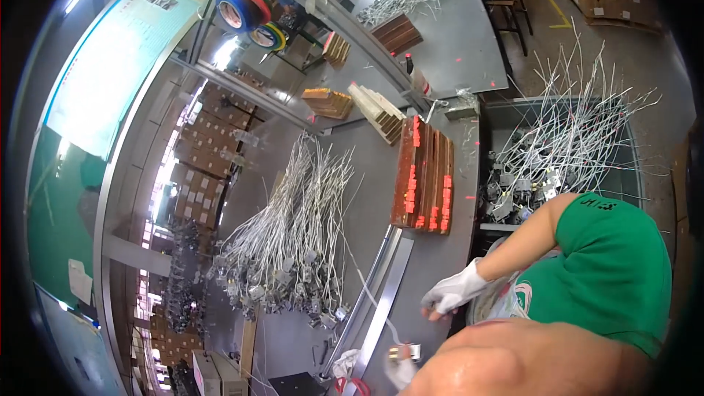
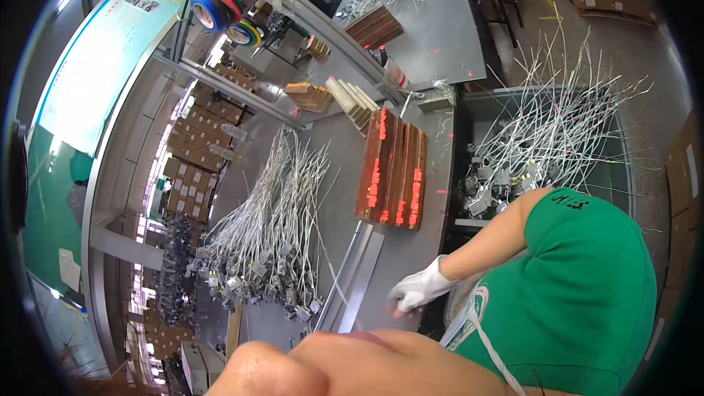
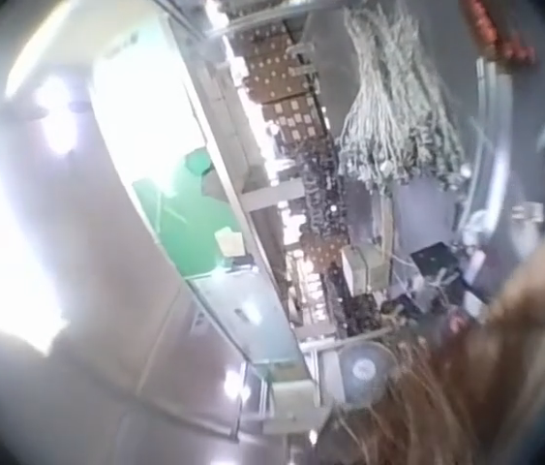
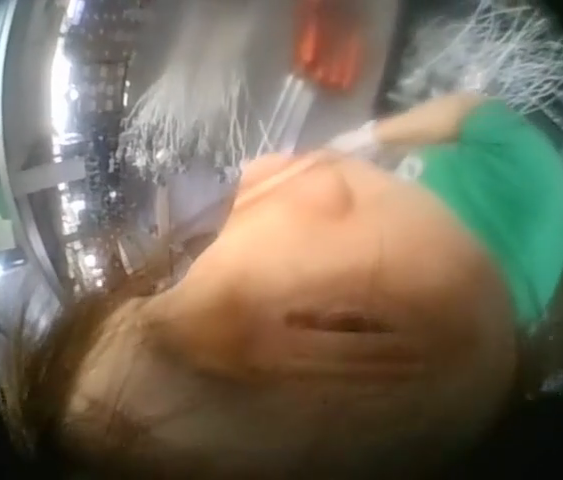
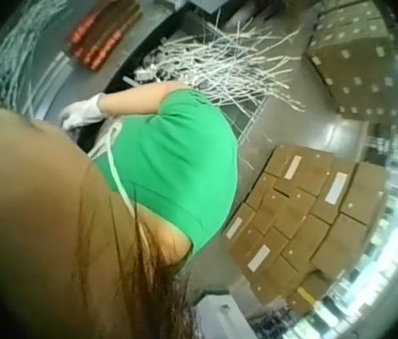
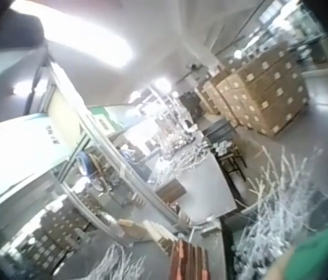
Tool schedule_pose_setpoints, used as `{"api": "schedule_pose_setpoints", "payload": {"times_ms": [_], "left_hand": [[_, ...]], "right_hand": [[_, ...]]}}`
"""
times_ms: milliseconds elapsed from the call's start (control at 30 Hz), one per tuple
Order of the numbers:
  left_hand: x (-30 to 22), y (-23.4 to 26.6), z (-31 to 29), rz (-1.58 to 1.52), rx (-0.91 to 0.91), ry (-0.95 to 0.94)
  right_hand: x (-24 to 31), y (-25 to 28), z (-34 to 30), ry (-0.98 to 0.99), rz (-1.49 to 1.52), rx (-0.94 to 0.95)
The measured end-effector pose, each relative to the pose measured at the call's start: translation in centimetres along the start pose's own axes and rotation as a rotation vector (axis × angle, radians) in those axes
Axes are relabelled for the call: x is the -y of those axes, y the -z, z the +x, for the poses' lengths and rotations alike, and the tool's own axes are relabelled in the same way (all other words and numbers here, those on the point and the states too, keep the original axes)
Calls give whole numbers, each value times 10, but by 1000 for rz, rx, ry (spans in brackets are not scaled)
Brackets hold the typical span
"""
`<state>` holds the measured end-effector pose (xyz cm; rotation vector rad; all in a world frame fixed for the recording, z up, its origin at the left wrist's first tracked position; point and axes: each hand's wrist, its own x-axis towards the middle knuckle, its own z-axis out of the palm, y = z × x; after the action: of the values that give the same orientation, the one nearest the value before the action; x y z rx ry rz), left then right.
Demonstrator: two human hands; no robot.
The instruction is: The person inserts wires into electronic connector blocks by hand as part of a wiring harness assembly process.
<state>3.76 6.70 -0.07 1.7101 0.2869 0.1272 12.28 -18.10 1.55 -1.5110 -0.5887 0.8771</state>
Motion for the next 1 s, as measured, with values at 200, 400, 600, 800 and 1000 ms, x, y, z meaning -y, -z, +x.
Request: {"api": "schedule_pose_setpoints", "payload": {"times_ms": [200,400,600,800,1000], "left_hand": [[23,-1,-18,272,-80,-217],[-5,-1,-21,798,-188,-560],[-40,-34,-21,983,-261,-539],[-51,-87,16,1058,351,-622],[-65,-198,24,350,405,-506]], "right_hand": [[29,-22,41,-119,448,-12],[60,3,25,94,535,-128],[70,52,-21,419,850,-492],[39,81,-34,521,906,-763],[4,103,-52,418,892,-1155]]}}
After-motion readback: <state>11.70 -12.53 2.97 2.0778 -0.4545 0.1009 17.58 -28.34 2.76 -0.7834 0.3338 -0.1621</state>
